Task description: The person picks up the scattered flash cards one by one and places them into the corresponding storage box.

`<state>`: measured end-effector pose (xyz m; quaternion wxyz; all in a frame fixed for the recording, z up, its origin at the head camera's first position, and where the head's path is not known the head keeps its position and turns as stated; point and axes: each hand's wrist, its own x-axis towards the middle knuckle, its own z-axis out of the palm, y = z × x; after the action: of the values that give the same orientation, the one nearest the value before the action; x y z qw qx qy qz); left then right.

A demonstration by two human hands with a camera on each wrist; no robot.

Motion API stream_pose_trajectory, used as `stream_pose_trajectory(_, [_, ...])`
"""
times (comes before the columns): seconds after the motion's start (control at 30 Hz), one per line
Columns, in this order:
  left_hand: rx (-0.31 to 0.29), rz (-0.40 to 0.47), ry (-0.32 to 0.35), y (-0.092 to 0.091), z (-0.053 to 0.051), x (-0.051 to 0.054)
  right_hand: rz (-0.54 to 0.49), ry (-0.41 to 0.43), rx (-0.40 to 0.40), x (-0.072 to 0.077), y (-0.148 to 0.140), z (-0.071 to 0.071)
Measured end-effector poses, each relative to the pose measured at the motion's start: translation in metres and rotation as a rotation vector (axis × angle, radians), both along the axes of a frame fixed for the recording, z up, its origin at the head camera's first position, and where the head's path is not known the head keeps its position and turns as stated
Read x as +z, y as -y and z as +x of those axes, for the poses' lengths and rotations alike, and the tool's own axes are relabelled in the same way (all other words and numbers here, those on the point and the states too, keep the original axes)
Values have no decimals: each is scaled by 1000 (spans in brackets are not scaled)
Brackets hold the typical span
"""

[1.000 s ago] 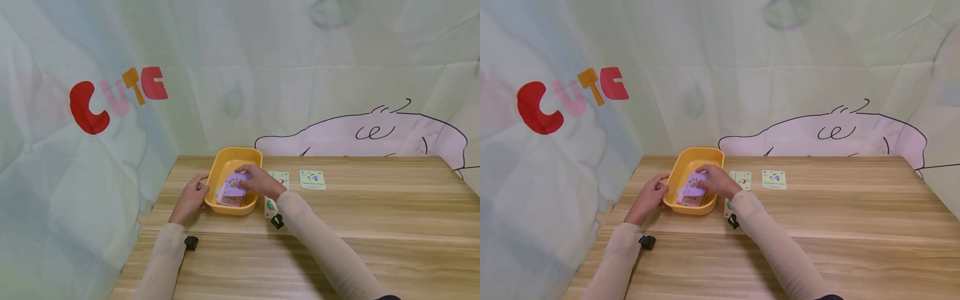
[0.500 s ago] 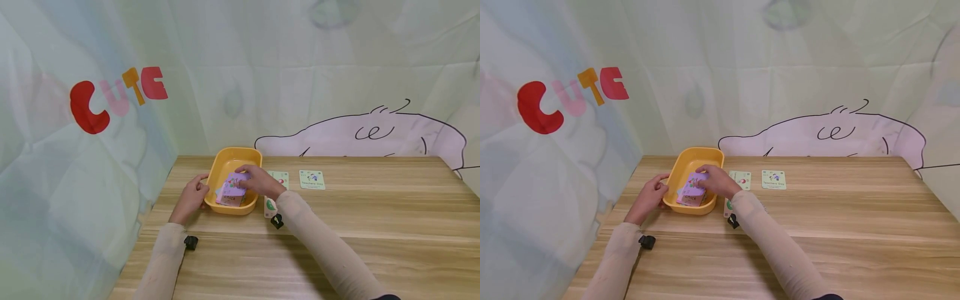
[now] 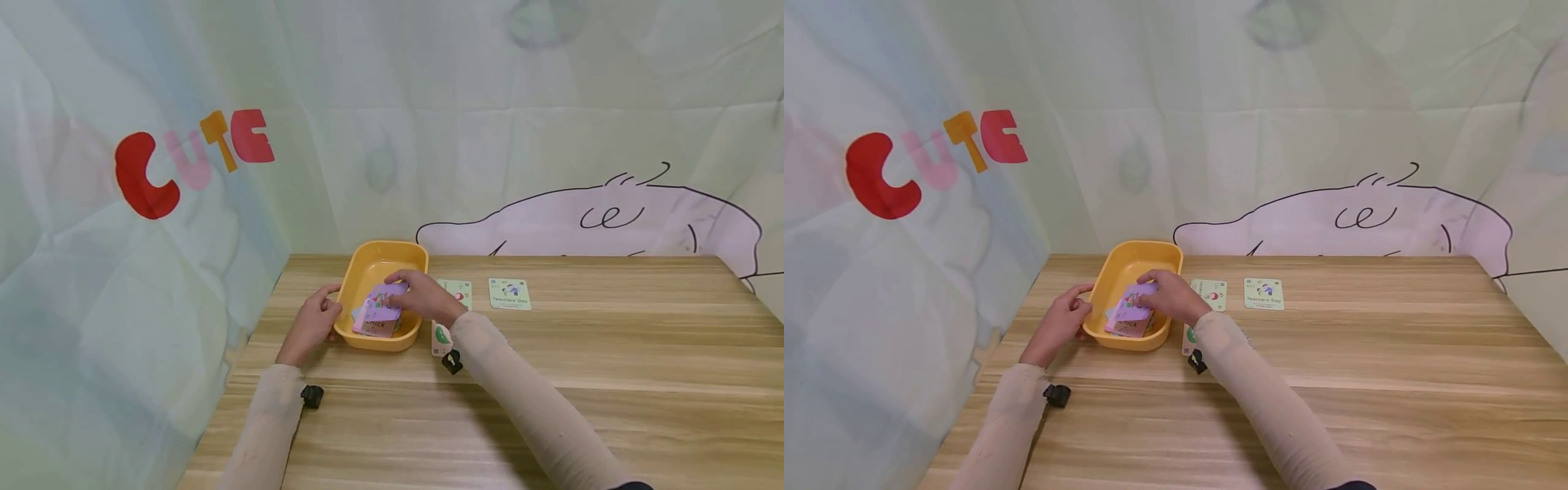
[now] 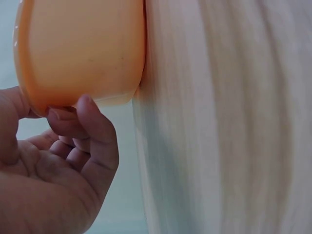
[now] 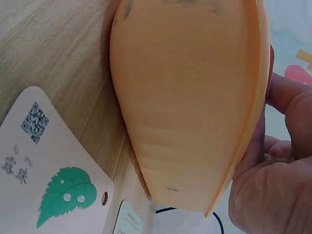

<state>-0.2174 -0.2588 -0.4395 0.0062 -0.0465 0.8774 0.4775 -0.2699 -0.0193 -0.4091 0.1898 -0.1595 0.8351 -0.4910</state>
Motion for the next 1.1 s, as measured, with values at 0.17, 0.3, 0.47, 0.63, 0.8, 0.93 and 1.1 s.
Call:
stream_pose_trajectory(0.17, [2,-3,5,0,0,1,6,-4,-4,0,0,0])
stream_pose_trajectory(0.3, [0,3,6,0,0,1,7,5,-5,0,0,0])
stream_pose_trajectory(0.47, [-2,12,8,0,-1,0,9,-1,-12,-1,0,1])
stream_pose_trajectory(0.63, [-5,12,6,0,-1,0,10,-35,-12,-3,0,-1])
stream_pose_trajectory(0.8, [-20,27,3,1,-1,0,-1,-52,-6,-5,0,-2])
stream_pose_trajectory(0.93, [-28,49,3,2,-1,0,-18,-57,-2,-7,1,-2])
stream_pose_trajectory(1.1, [-23,42,5,2,-1,0,-34,-43,8,-7,0,-3])
